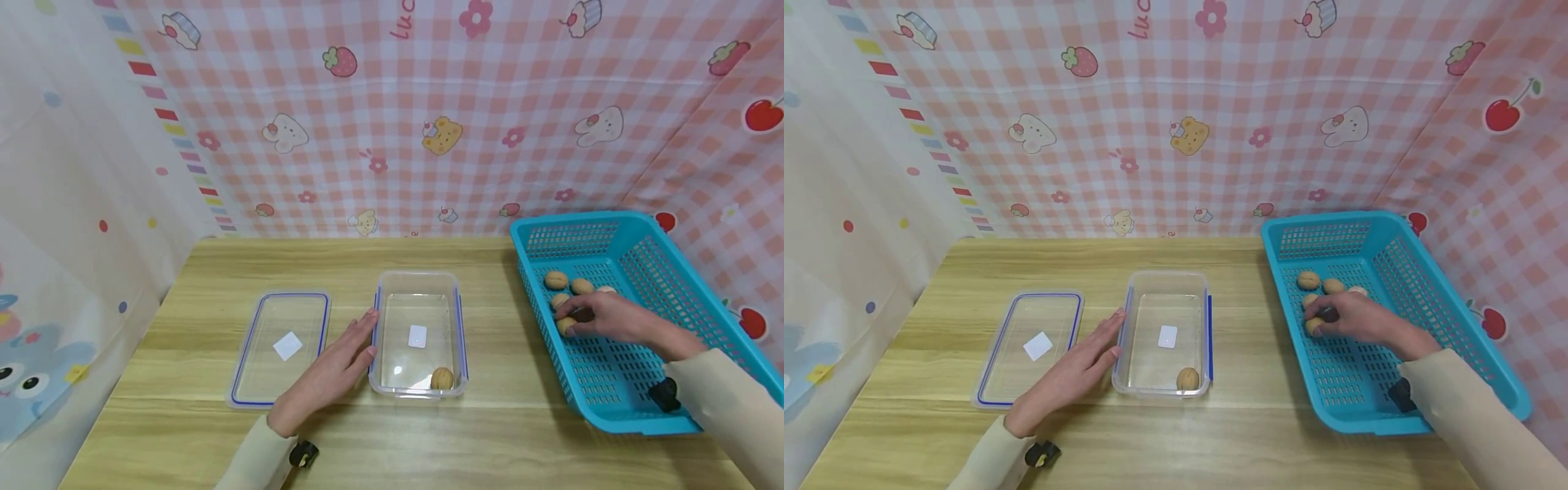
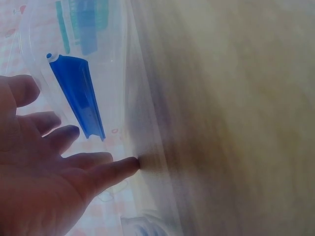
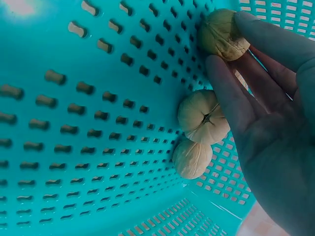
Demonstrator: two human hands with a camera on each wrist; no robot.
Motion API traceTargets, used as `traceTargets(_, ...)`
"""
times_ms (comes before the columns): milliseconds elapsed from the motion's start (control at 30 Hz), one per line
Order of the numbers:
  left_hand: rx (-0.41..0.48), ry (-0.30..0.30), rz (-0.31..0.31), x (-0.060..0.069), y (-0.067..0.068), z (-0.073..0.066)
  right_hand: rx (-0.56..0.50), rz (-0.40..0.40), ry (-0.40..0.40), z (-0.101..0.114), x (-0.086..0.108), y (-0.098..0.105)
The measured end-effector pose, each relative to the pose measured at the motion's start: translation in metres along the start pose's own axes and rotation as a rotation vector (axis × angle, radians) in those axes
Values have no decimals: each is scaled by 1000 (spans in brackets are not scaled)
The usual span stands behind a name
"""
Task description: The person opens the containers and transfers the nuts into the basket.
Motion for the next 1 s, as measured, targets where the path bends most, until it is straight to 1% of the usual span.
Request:
traceTargets(100,1,3,1,1,0,0,42,-16,15,2,0,0)
traceTargets(300,3,9,5,1,0,0,72,-24,3,4,1,1)
traceTargets(367,2,7,4,1,0,0,54,-16,0,4,2,2)
traceTargets(600,-1,16,10,0,-1,1,-104,31,30,9,8,9)
traceTargets(767,-2,24,13,0,-1,2,-124,40,-12,13,15,17)
traceTargets(867,-4,24,15,0,0,2,-124,21,-47,15,20,22)
traceTargets(1000,-6,27,16,0,0,1,-97,-10,-77,17,24,29)
Point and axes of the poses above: each hand's wrist, its own x-axis away from the middle knuckle, its own y-axis out of the back of the hand, z = x × y, the point moved 6 cm from there along -x, towards the middle knuckle, and after that the axes turned 4 degrees about x, right-handed, at the moved point
